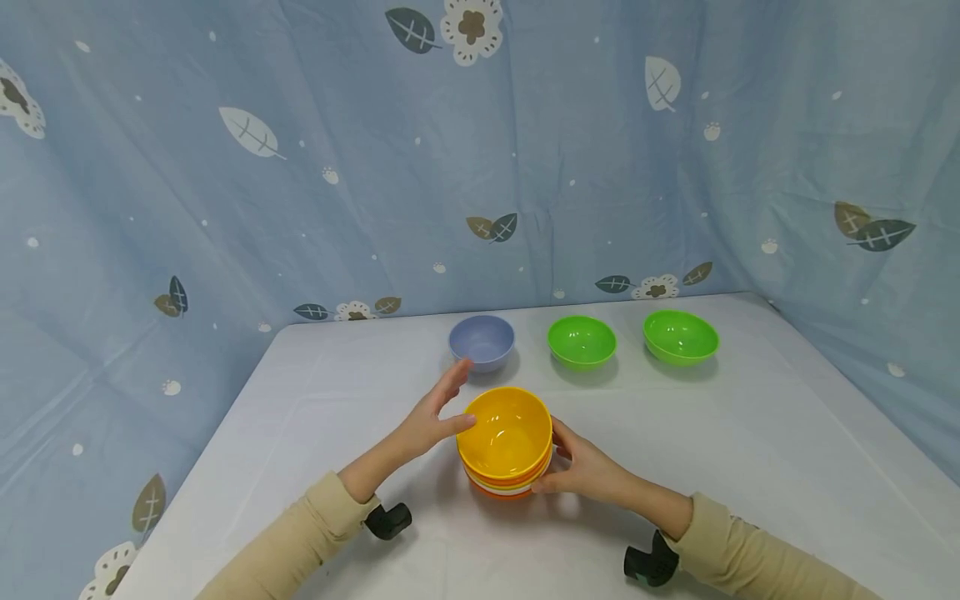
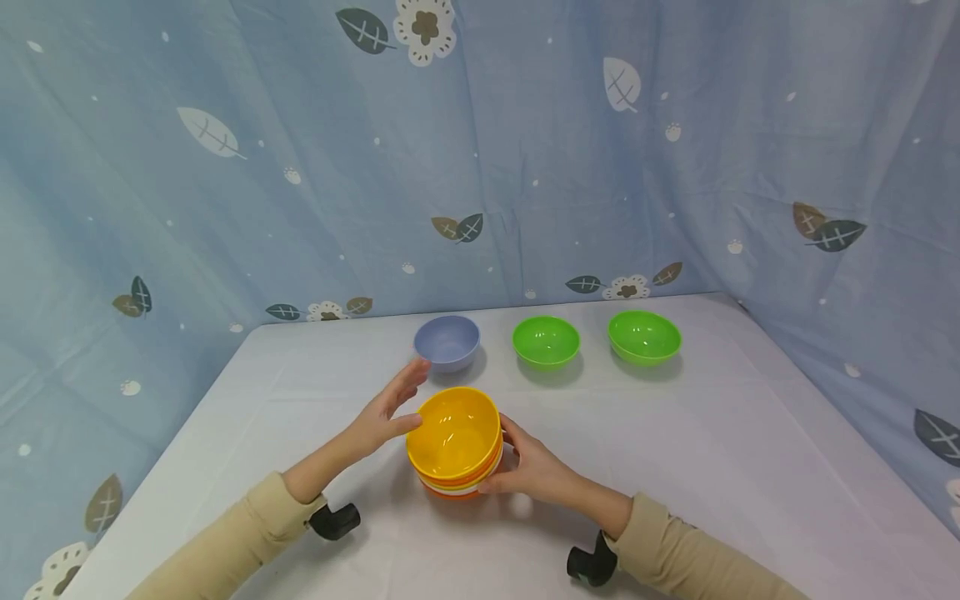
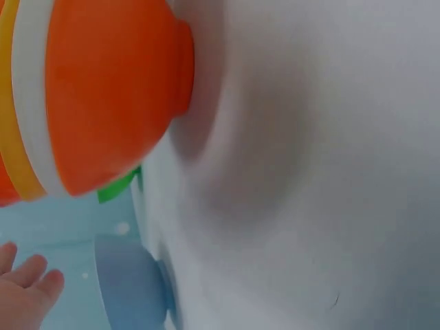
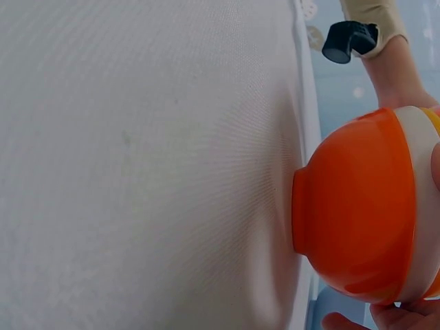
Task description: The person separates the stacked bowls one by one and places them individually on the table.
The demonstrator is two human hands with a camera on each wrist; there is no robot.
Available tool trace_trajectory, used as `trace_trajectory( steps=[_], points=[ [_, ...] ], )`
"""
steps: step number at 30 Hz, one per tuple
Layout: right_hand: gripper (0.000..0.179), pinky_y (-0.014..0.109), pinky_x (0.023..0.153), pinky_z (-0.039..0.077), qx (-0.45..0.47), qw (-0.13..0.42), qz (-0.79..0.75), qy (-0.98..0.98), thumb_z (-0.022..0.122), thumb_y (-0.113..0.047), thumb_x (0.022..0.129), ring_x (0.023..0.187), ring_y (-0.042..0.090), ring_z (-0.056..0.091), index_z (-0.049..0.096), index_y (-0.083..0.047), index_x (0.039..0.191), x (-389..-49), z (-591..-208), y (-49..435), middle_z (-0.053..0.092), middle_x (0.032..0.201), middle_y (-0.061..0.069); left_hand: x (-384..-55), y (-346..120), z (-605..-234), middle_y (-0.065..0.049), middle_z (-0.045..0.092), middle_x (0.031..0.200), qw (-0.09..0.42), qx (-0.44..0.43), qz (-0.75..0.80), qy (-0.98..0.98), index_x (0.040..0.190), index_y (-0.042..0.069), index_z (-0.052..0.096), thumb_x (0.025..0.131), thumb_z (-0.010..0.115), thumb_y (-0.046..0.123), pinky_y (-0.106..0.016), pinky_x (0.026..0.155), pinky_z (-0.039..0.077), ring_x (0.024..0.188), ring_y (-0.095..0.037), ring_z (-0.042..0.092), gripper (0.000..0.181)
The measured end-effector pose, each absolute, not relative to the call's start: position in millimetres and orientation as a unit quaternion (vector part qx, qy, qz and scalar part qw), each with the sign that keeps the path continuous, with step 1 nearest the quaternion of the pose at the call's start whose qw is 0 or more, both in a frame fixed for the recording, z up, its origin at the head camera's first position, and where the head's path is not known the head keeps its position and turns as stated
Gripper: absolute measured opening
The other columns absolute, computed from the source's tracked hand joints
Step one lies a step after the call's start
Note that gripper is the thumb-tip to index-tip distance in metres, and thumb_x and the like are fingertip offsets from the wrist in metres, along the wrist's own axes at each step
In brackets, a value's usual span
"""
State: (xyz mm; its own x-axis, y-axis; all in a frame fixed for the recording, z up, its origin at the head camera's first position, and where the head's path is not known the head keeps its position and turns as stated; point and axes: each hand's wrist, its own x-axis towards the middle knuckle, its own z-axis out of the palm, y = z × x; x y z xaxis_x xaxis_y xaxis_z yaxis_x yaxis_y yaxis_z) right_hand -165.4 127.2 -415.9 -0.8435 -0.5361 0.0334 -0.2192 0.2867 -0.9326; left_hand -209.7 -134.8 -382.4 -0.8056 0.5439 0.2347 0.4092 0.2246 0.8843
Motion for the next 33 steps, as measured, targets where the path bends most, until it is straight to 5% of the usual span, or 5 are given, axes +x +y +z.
trace_trajectory(
  steps=[6,22,33],
  points=[
    [0.098,0.060,0.100,0.027,-0.237,0.146,-0.546,0.790,0.077,-0.023,0.072,0.128,0.042,0.031,0.016,0.004,0.144,-164.9,-414.7,126.7,0.030,0.144,0.023,-197.8,-132.5,-383.0,-0.016,0.027,0.146,0.081,0.329,0.530,0.778,0.145,0.005,0.018,0.086,0.062,0.031,-0.051,0.108,0.021,0.133,-0.034,0.028,0.078],
    [0.098,0.060,0.100,0.027,-0.225,0.151,-0.546,0.793,0.077,-0.025,0.072,0.128,0.042,0.032,0.016,0.003,0.144,-164.5,-414.3,126.9,0.031,0.143,0.024,-183.0,-129.3,-389.4,-0.007,0.012,0.153,0.127,0.295,0.501,0.804,0.147,0.021,0.013,0.072,0.074,0.039,-0.059,0.106,0.015,0.139,-0.028,0.014,0.099],
    [0.098,0.061,0.100,0.027,-0.220,0.153,-0.549,0.791,0.077,-0.026,0.072,0.127,0.043,0.032,0.016,0.003,0.144,-164.1,-414.7,126.1,0.031,0.142,0.024,-177.8,-125.8,-390.7,-0.006,0.011,0.153,0.128,0.277,0.488,0.818,0.148,0.016,0.005,0.060,0.078,0.055,-0.057,0.107,0.016,0.138,-0.028,0.016,0.121]
  ],
)
